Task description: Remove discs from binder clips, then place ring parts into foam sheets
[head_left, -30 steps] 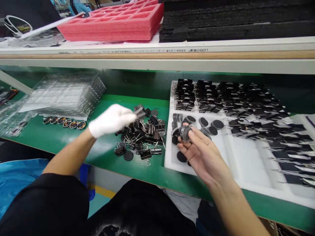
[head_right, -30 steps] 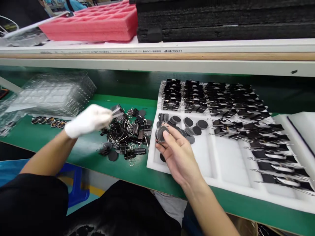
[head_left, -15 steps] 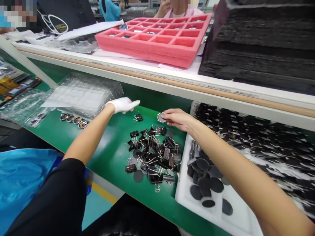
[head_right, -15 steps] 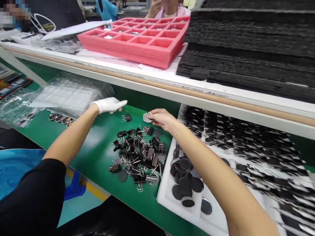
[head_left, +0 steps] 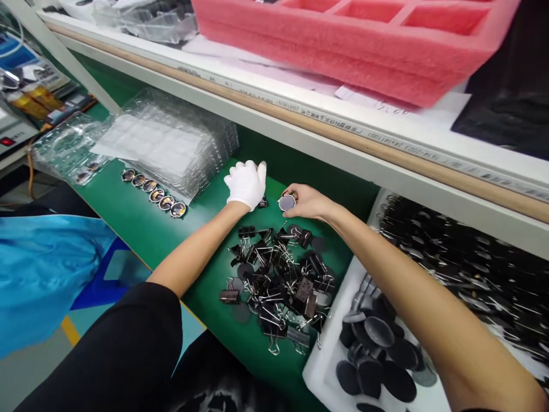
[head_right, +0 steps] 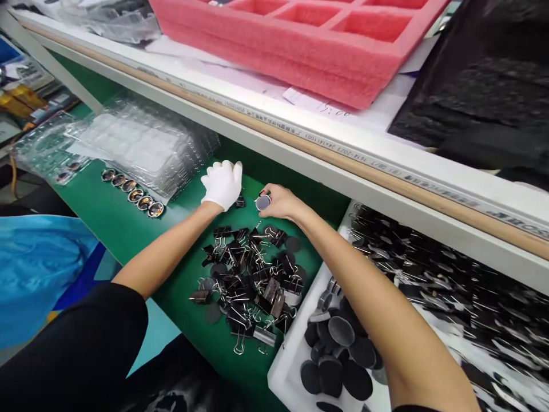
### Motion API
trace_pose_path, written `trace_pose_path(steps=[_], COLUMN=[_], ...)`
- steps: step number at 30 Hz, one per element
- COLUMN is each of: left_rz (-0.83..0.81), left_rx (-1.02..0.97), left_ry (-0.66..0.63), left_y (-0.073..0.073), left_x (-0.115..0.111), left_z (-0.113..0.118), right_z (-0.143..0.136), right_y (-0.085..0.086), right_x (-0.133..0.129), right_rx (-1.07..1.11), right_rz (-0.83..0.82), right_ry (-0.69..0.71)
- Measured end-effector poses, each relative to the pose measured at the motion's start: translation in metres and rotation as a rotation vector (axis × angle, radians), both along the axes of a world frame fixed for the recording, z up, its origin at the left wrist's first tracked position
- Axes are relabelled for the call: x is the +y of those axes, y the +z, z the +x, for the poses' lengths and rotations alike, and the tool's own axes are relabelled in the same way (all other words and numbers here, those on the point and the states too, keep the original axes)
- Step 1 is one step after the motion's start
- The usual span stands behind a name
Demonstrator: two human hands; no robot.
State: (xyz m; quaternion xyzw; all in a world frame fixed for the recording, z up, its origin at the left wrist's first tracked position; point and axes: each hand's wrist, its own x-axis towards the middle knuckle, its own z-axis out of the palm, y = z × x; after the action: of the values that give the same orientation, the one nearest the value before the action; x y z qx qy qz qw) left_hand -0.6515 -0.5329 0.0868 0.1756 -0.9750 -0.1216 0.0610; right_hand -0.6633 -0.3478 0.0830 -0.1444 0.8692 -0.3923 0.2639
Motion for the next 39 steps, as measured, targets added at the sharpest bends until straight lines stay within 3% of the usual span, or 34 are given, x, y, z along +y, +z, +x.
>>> trace_pose_path(steps=[3, 5, 11, 18, 31, 39], left_rz=[0.041, 0.051, 0.018, 0.018, -0.021, 0.037], left_rx=[-0.029, -0.029, -0.019, -0.040, -0.078, -0.036], left_ry=[0.010, 0.019, 0.029, -0.002, -0.022, -0.026], left_y=[-0.003, -0.006, -0.012, -0.013, -0.013, -0.017], left_x=[-0.003, -0.004, -0.006, -0.007, -0.006, -0.008], left_z=[0.002, 0.002, 0.004, 0.006, 0.006, 0.002], right_z=[-0.008, -0.012, -0.021, -0.027, -0.032, -0.032], right_y=[0.001, 0.004, 0.003, -0.004, -0.011, -0.014], right_x=[0.002, 0.003, 0.000, -0.010, -0.018, -0.018], right_rx=[0.177, 0.252, 0.365, 0.335, 0.374, 0.389], right_rz=[0.170, 0.185, 0.028, -0.118, -0.173, -0.156], right_ry=[0.115, 0.181, 0.276, 0.354, 0.423, 0.423])
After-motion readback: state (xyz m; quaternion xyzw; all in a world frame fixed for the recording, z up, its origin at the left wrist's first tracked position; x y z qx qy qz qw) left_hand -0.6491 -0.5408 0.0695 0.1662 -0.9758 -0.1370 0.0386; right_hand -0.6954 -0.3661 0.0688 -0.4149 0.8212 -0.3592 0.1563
